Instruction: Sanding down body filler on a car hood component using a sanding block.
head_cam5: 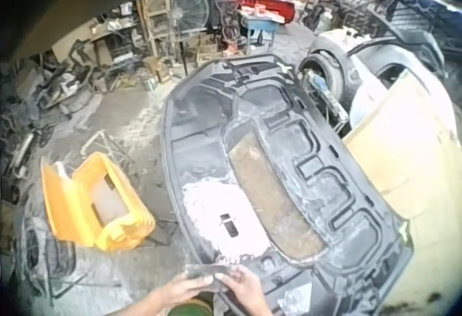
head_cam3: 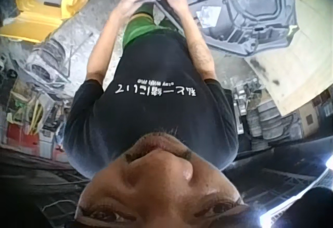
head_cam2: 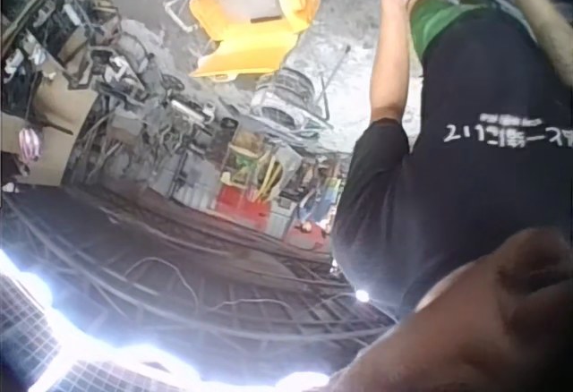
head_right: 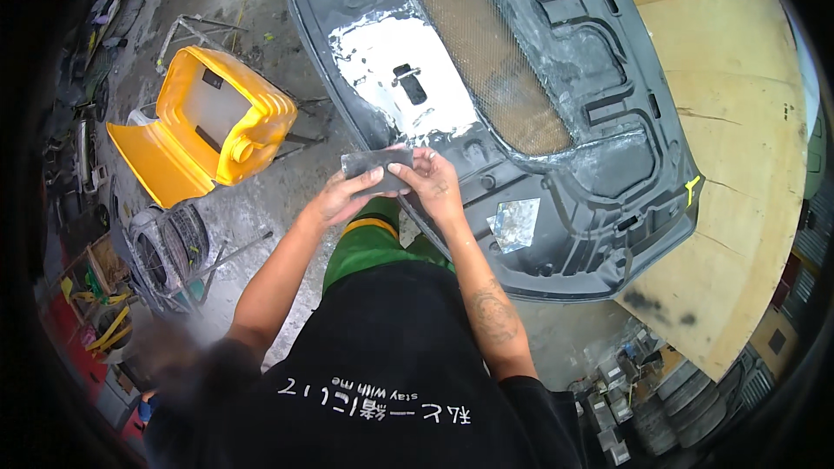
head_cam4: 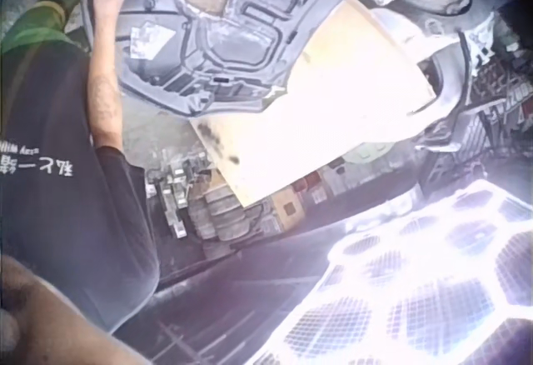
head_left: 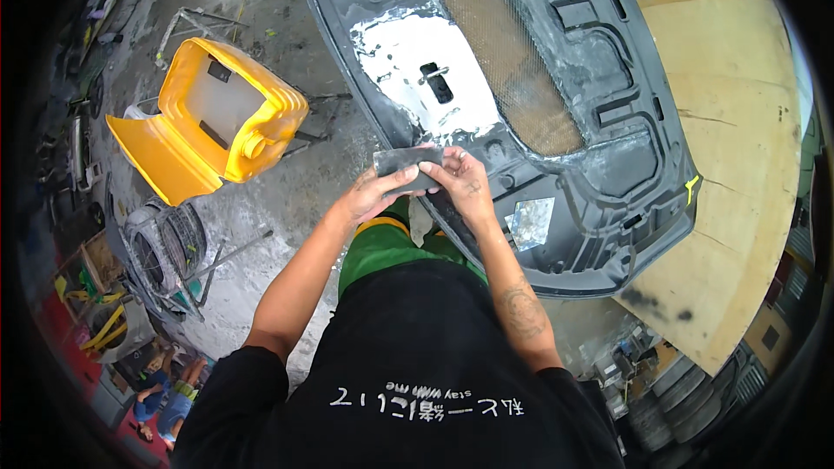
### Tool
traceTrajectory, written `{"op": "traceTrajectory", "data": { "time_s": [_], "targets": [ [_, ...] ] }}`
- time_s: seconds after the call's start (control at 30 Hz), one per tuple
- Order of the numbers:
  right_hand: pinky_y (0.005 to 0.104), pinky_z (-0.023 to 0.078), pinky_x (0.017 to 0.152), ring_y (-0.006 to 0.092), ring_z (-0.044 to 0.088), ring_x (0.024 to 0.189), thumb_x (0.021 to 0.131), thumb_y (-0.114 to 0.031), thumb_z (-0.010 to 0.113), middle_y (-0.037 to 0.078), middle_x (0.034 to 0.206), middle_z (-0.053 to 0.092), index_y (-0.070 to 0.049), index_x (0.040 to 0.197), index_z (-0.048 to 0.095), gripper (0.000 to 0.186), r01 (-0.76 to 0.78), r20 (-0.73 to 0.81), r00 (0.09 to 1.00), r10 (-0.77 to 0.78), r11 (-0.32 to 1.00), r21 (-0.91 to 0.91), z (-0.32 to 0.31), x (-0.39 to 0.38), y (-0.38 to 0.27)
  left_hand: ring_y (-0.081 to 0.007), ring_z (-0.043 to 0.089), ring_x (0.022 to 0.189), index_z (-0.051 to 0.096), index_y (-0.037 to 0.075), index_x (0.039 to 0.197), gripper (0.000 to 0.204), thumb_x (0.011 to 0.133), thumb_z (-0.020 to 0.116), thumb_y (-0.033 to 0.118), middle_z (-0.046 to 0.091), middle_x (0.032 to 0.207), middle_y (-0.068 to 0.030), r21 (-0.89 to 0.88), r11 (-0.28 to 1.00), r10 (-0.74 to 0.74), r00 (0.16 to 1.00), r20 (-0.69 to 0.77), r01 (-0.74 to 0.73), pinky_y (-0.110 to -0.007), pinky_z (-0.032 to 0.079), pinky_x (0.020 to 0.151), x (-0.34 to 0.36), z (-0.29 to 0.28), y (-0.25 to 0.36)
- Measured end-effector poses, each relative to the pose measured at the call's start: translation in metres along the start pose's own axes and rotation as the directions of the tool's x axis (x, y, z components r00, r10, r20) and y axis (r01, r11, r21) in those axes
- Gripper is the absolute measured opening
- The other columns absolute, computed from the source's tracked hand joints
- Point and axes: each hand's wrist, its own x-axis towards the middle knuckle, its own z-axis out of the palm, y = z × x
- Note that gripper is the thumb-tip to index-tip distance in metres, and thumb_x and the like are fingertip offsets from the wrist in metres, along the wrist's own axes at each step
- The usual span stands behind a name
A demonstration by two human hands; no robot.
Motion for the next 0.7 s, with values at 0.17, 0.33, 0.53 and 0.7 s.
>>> {"op": "traceTrajectory", "data": {
  "time_s": [0.17,0.33,0.53,0.7],
  "targets": [
    [0.0225,0.057,0.059,0.0106,0.068,0.076,0.084,-0.003,0.084,0.002,0.088,0.067,-0.001,0.113,0.057,0.04,0.089,-0.108,0.99,-0.092,0.996,-0.032,-0.006,0.01,-0.008,-0.0203,0.063,0.118,0.054,0.002,0.145,0.054,0.103,0.065,0.033,0.064,0.133,-0.0126,-0.019,1.0,0.001,0.984,-0.178,-0.004,-0.038,0.05,0.105,0.0,0.001,-0.005],
    [0.0226,0.055,0.062,0.0084,0.067,0.078,0.083,-0.006,0.086,0.001,0.091,0.066,-0.004,0.114,0.058,0.042,0.103,-0.053,0.993,-0.102,0.995,0.008,-0.028,0.002,-0.006,-0.0184,0.064,0.118,0.06,0.001,0.135,0.045,0.102,0.067,0.03,0.068,0.122,-0.0106,-0.042,0.985,0.149,0.947,-0.285,-0.168,-0.035,0.049,0.105,-0.012,0.022,-0.005],
    [0.026,0.054,0.067,0.0107,0.066,0.081,0.078,-0.008,0.089,0.002,0.097,0.066,-0.005,0.103,0.067,0.033,0.437,-0.093,0.828,-0.552,0.741,-0.509,-0.038,-0.007,-0.003,-0.0078,0.062,0.092,0.072,0.0,0.113,0.026,0.098,0.073,0.021,0.071,0.098,-0.0001,0.274,0.957,0.224,0.844,-0.488,-0.095,-0.026,0.048,0.083,-0.009,0.039,-0.03],
    [0.0256,0.054,0.08,0.0123,0.066,0.087,0.084,-0.008,0.085,0.005,0.106,0.069,-0.002,0.115,0.073,0.035,0.467,-0.029,0.876,-0.481,0.862,-0.194,-0.052,-0.025,0.008,-0.0079,0.062,0.089,0.073,0.001,0.107,0.022,0.098,0.073,0.021,0.071,0.095,-0.0003,0.405,0.91,0.275,0.857,-0.437,-0.085,-0.026,0.049,0.081,-0.001,0.067,-0.027]
  ]
}}
